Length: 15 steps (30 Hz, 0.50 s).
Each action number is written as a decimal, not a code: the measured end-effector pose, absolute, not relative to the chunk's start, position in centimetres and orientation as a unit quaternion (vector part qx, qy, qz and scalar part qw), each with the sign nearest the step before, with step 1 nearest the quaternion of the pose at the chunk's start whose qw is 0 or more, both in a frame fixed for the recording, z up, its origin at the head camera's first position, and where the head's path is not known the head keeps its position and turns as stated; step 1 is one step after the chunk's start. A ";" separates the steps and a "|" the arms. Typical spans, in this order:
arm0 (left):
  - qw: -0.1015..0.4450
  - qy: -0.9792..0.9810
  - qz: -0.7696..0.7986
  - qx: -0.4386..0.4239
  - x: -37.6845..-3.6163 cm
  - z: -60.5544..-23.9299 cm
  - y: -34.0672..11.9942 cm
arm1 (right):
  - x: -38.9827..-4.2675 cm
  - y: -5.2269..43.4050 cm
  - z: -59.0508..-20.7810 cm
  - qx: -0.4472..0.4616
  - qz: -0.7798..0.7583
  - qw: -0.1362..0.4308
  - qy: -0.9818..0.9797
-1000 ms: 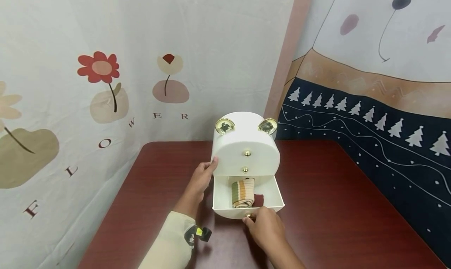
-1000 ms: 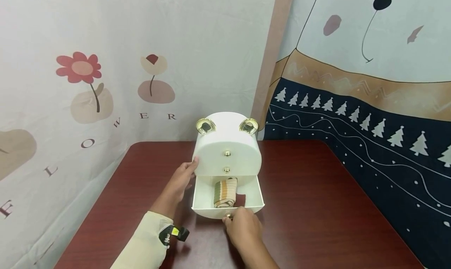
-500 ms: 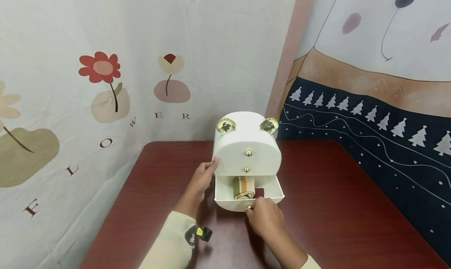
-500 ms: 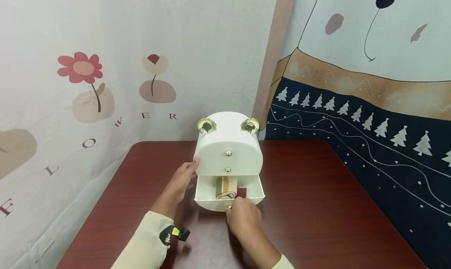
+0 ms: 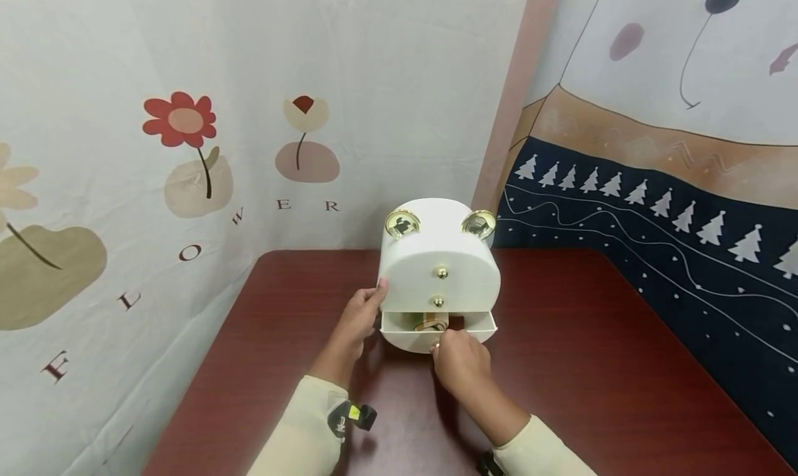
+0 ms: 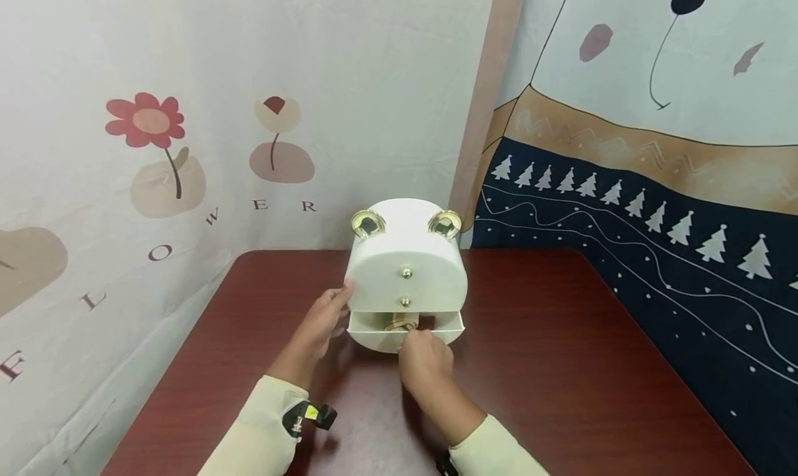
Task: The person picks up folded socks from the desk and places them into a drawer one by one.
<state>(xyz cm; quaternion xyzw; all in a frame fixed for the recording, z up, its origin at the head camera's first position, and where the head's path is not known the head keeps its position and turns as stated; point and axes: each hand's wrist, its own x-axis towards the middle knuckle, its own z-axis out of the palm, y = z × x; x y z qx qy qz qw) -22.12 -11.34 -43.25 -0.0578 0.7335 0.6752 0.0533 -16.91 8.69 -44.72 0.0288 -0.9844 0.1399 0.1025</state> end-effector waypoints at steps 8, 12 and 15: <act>0.051 0.725 0.684 -0.061 -21.8 -43.1 -11.2 | -18.9 8.4 -44.9 0.034 0.121 0.097 -0.987; 0.050 0.724 0.685 -0.065 -21.7 -43.0 -11.2 | -19.5 8.4 -44.9 0.037 0.115 0.099 -0.988; 0.049 0.724 0.686 -0.064 -21.7 -43.0 -11.2 | -19.9 8.5 -44.9 0.038 0.114 0.106 -0.987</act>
